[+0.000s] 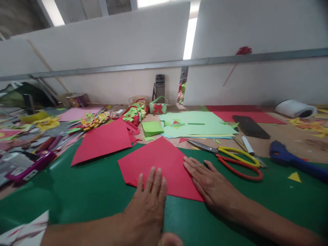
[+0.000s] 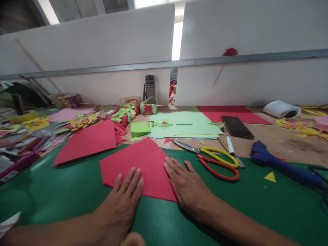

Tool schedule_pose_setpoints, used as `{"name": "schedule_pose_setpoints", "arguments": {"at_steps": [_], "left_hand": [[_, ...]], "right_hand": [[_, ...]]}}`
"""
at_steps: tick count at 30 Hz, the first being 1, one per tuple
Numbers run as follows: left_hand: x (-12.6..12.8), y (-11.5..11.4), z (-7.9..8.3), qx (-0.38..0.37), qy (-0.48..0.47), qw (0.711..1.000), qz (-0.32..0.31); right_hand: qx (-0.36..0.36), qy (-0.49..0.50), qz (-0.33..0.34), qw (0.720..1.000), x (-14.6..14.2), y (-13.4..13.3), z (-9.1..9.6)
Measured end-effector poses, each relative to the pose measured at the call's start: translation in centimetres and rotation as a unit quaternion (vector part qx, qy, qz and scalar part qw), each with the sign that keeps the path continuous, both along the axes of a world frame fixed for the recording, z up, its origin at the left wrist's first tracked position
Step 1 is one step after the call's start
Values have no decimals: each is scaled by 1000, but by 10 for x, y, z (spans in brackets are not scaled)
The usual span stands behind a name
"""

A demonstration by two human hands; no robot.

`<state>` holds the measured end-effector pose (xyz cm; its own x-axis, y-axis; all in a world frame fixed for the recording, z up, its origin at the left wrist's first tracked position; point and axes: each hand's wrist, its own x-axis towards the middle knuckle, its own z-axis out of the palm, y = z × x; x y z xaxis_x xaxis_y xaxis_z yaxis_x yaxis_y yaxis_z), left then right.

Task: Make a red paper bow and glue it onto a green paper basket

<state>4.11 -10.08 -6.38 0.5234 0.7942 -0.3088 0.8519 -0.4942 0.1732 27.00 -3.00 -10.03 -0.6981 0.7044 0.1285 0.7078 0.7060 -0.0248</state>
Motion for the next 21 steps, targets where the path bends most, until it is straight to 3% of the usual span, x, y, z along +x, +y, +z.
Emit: {"name": "schedule_pose_setpoints", "arguments": {"at_steps": [3,9,12,14,15,18,21], "left_hand": [[-21,-9,7,-22,36,998,54],[-72,-28,-8,80,89,984,130],[-84,-26,-6,148,100,971,158],[-78,-20,3,184,66,974,111],[-71,-15,9,177,36,982,52],[-46,1,19,89,-48,988,-119],[-29,17,13,12,-92,979,-180]], "right_hand": [[-13,-7,-2,1000,0,0,2],[-44,-26,-17,999,-4,-2,11],[-52,-27,-20,998,-5,-5,15],[-54,-24,-18,998,-5,-6,17],[-55,-22,-17,998,-6,-7,18],[-54,-22,-17,998,-6,-7,20],[-57,-26,-12,998,-5,-7,23]]}}
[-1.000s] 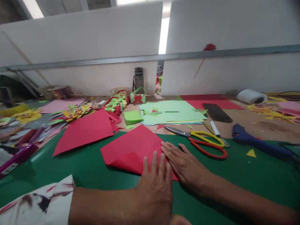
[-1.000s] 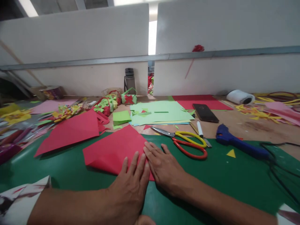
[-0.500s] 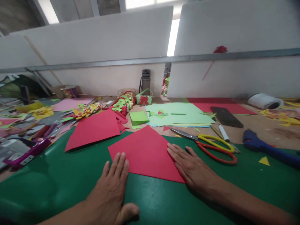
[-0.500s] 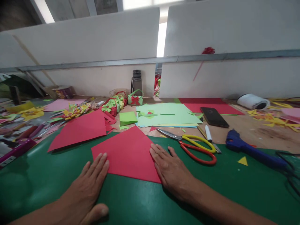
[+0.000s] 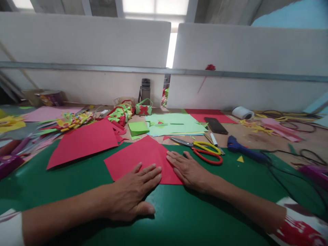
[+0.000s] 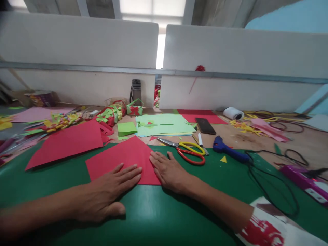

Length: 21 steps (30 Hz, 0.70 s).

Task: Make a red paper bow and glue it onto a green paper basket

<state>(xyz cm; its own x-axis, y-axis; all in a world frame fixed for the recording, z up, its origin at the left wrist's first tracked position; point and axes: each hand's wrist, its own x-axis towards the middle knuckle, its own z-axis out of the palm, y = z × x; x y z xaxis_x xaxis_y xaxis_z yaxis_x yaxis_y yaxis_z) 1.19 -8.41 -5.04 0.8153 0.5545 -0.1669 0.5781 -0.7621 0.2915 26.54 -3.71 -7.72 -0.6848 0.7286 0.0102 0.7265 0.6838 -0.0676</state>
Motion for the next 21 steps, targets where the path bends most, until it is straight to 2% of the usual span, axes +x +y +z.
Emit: {"name": "schedule_pose_setpoints", "arguments": {"at_steps": [4,9,13,21], "left_hand": [[-1,9,-16,-18,-36,999,-16],[-8,9,-19,-27,-59,998,-26],[-8,9,-16,-35,-57,998,-21],[-10,11,-19,-24,-44,998,-32]], "right_hand": [[8,13,28,999,1,-4,7],[3,30,155,988,0,-17,15],[-20,28,178,984,1,-20,16],[-10,35,199,979,8,-19,13]]}}
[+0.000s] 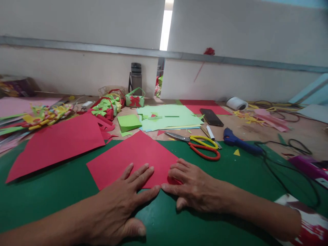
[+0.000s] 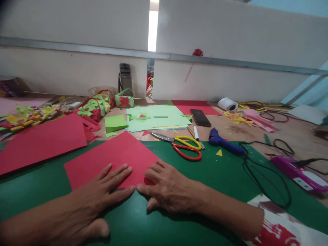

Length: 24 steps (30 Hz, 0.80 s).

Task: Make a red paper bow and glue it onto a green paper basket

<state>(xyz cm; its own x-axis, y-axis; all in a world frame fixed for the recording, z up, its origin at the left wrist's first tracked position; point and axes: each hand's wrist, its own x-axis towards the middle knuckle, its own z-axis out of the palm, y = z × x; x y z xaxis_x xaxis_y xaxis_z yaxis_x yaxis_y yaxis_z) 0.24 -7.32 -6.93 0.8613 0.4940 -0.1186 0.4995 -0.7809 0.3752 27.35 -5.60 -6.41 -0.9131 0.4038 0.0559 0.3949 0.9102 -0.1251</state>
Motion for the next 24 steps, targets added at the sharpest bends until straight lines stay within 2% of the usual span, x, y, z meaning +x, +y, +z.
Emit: {"name": "schedule_pose_setpoints", "arguments": {"at_steps": [10,17,24], "left_hand": [[4,-4,9,14,20,1000,18],[0,-3,-1,52,-12,999,8],[0,-5,-2,61,4,998,6]], "right_hand": [[13,20,-87,996,47,-23,2],[42,20,-134,990,82,-37,0],[74,-5,-163,984,107,-48,-2]]}}
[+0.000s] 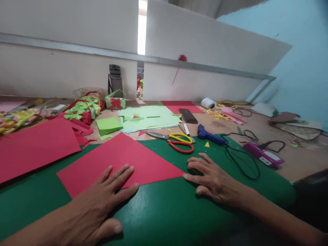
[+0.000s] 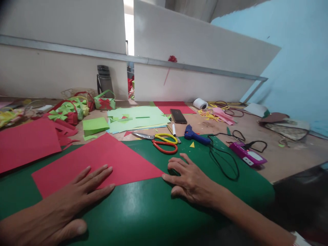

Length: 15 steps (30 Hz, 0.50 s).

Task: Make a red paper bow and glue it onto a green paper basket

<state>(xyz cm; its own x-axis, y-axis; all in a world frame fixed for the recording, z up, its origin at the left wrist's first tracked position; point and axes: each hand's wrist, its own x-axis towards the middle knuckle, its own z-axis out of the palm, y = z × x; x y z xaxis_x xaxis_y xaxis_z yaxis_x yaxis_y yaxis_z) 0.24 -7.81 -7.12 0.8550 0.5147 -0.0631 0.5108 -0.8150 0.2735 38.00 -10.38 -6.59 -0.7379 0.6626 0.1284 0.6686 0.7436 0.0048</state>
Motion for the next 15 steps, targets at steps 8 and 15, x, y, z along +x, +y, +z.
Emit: {"name": "schedule_pose_setpoints", "arguments": {"at_steps": [8,15], "left_hand": [[-1,-1,4,-5,-16,1000,4],[12,0,17,-21,30,999,13]], "right_hand": [[-2,-6,-33,999,24,-9,3],[44,125,25,991,-35,7,19]]}}
